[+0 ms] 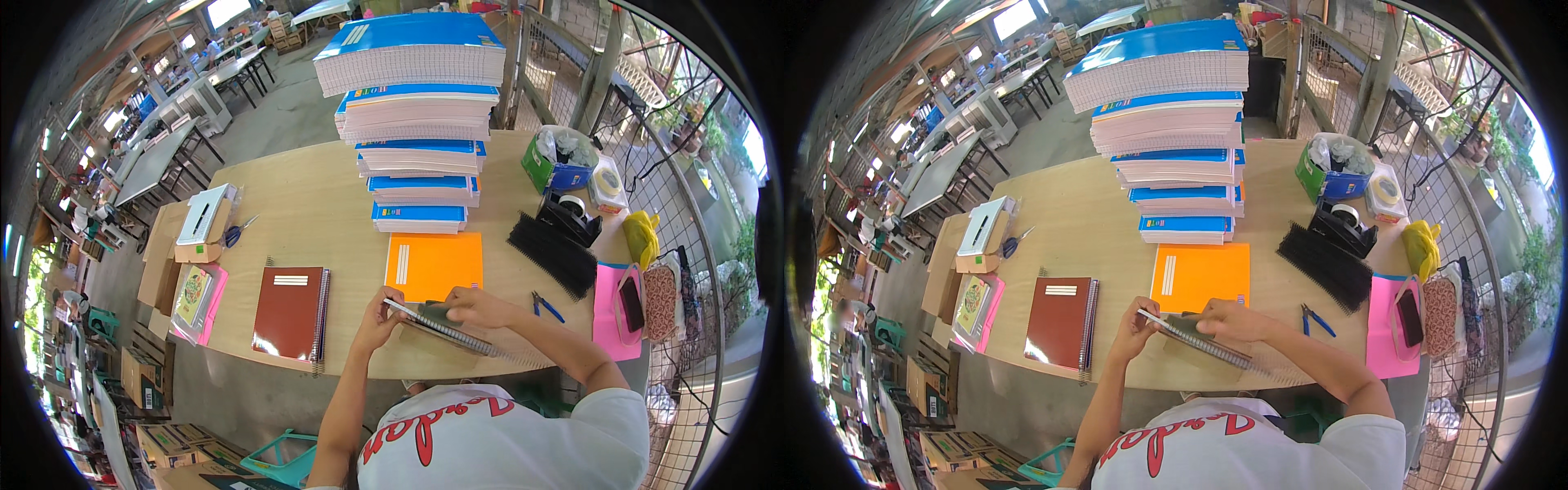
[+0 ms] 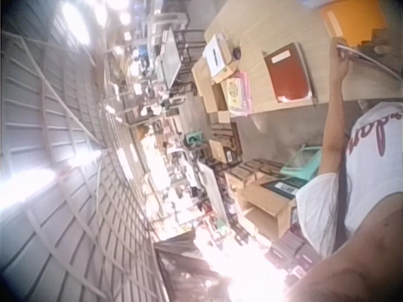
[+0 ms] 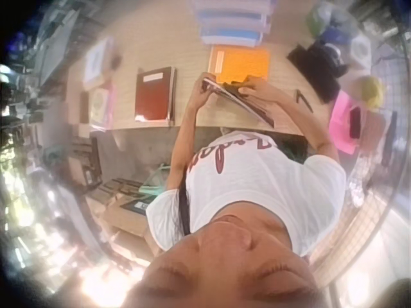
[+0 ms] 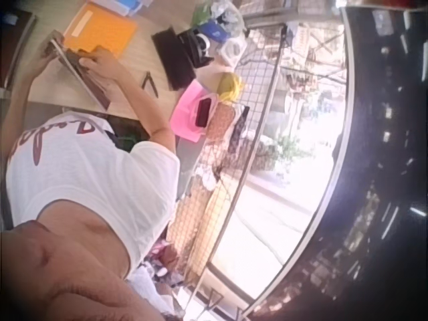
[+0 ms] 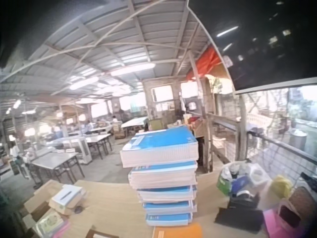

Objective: The person applies pieces of tape to the spines of spiral notebooks using a small piece of dark material to smooth the tape down.

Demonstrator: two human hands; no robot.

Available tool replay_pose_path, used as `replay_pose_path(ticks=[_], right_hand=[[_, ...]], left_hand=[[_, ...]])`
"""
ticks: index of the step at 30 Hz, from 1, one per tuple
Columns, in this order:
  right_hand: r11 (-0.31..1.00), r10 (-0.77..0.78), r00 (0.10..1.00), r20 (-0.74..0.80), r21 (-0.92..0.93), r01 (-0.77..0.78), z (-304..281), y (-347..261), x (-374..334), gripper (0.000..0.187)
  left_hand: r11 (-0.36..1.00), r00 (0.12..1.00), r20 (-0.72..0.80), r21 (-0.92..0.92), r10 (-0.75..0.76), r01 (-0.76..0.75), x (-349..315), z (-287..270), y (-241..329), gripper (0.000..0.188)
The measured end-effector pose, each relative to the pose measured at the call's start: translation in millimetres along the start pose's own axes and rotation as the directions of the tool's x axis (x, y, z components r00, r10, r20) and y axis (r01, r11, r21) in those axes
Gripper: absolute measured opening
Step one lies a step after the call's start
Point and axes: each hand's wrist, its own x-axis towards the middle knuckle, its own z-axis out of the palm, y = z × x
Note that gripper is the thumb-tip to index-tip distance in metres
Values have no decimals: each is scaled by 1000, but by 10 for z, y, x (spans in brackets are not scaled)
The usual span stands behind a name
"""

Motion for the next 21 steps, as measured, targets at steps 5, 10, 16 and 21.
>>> replay_pose_path(ticks=[5,10,16,21], right_hand=[[976,-132,990,-58,166,140,39,113,72,46],[991,-94,993,-66,-101,87,71,183,139,44],[968,-153,988,7,-201,151,33,71,272,45],[945,-221,975,36,-239,223,58,-4,362,48]], left_hand=[[998,995,-90,-42,-41,38,-51,52,14,35],[999,989,-149,37,0,6,-64,87,56,32],[998,948,-313,12,-61,68,-132,24,20,31],[996,930,-360,-76,-76,52,-91,78,-3,43]])
